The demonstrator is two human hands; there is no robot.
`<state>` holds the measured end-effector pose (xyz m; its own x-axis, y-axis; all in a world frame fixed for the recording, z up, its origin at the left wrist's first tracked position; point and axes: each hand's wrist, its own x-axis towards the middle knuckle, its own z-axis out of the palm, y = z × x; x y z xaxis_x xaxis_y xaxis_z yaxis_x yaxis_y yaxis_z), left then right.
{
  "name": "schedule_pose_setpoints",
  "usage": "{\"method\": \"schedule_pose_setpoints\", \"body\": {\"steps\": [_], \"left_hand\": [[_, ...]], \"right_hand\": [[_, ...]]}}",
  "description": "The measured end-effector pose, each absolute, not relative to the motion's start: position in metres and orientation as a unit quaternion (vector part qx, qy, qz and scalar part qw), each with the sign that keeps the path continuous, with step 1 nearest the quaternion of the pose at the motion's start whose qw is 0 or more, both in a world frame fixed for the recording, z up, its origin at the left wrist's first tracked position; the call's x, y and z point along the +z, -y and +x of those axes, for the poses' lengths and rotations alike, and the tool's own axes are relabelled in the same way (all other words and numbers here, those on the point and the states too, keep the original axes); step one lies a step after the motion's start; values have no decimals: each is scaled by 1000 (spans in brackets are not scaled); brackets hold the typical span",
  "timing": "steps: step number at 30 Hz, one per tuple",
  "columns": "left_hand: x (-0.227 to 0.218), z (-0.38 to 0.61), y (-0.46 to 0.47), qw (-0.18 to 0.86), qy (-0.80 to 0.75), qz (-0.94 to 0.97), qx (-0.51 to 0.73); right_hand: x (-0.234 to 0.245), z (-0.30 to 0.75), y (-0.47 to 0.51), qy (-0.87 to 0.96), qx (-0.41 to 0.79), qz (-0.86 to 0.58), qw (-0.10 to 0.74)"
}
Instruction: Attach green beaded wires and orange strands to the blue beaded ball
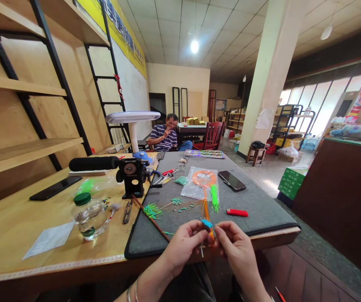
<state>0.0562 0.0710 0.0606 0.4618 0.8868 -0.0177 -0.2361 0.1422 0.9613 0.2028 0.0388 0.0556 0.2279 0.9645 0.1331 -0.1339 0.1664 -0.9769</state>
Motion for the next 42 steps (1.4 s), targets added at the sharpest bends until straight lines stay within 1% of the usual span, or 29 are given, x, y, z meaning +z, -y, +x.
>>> {"method": "schedule_pose_setpoints", "body": {"steps": [6,17,22,27,33,37,42], "left_hand": [[60,57,-70,698,-282,507,419],[63,53,-70,644,-268,600,391],[57,56,-68,682,-313,546,373],[54,61,-62,728,-315,476,380],[53,64,-61,684,-342,500,408],[50,63,-62,638,-354,520,444],[40,64,-59,646,-355,512,441]], "right_hand": [[56,200,-42,455,445,-480,603],[57,203,-41,473,466,-487,567],[53,203,-40,464,465,-484,578],[43,200,-40,436,482,-467,599],[33,199,-39,416,508,-468,591],[26,202,-36,420,540,-472,556],[20,204,-28,453,572,-446,519]]}}
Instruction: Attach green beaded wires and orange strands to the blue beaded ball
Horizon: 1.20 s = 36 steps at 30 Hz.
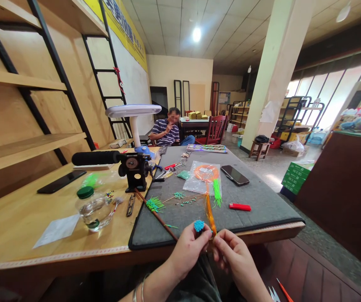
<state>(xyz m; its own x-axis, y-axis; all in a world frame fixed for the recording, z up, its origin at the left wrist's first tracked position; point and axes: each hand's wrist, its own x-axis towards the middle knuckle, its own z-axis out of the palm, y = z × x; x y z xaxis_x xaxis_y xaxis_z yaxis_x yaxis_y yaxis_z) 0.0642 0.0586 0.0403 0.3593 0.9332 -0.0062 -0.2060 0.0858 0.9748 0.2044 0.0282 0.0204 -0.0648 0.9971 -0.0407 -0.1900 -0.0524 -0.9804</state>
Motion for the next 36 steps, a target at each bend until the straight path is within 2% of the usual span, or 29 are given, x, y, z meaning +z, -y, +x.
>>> {"method": "schedule_pose_setpoints", "body": {"steps": [5,11,15,25,36], "left_hand": [[35,65,-54,637,-344,525,447],[40,64,-48,556,-366,583,465],[40,63,-47,547,-369,591,465],[37,60,-52,694,-344,491,398],[37,60,-55,720,-338,474,378]], "right_hand": [[17,202,-22,456,586,-420,521],[14,197,-21,433,601,-417,526],[12,196,-22,417,613,-401,538],[14,193,-20,412,632,-371,541],[17,194,-20,415,632,-366,543]]}}
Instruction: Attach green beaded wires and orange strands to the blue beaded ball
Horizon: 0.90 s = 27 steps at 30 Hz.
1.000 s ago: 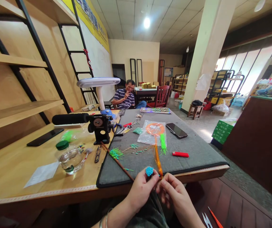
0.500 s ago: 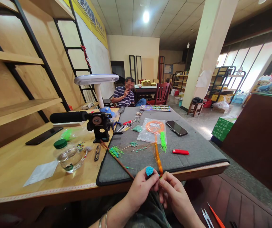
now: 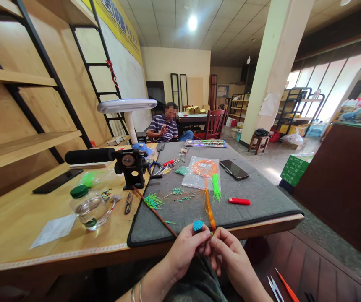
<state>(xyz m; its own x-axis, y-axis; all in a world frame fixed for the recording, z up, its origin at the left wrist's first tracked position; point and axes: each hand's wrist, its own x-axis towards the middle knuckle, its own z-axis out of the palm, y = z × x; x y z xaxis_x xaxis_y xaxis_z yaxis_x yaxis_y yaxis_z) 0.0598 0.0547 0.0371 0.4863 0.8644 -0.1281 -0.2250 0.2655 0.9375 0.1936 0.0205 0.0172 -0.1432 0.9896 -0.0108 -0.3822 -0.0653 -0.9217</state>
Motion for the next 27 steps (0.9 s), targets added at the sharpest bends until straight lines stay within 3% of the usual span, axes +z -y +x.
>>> {"method": "schedule_pose_setpoints", "body": {"steps": [19,27], "left_hand": [[45,58,-54,699,-331,506,381],[39,58,-54,582,-360,576,447]], "right_hand": [[18,195,-22,424,626,-397,521],[17,202,-24,445,578,-456,510]]}}
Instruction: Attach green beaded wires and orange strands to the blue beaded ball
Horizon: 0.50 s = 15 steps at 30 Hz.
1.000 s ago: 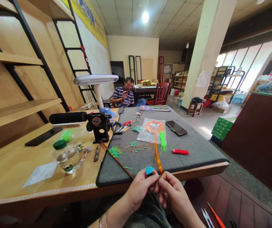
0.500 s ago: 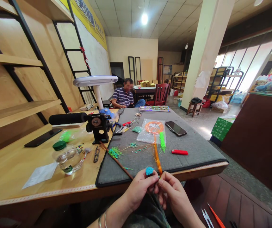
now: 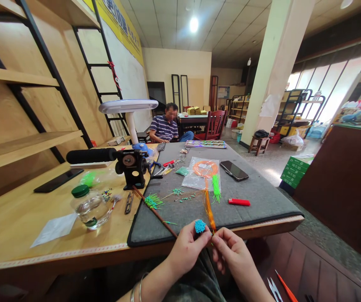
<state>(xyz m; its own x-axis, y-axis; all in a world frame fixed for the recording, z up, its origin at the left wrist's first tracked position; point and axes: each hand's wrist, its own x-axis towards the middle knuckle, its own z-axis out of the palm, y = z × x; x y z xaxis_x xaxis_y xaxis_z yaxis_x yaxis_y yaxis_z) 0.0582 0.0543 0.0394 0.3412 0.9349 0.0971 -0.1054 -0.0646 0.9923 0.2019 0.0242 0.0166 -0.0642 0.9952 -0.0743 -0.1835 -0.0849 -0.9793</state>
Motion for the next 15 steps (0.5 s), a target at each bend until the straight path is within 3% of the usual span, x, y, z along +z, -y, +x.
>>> {"method": "schedule_pose_setpoints", "body": {"steps": [15], "left_hand": [[43,62,-51,501,-374,633,456]], "right_hand": [[18,205,-26,470,528,-487,513]]}}
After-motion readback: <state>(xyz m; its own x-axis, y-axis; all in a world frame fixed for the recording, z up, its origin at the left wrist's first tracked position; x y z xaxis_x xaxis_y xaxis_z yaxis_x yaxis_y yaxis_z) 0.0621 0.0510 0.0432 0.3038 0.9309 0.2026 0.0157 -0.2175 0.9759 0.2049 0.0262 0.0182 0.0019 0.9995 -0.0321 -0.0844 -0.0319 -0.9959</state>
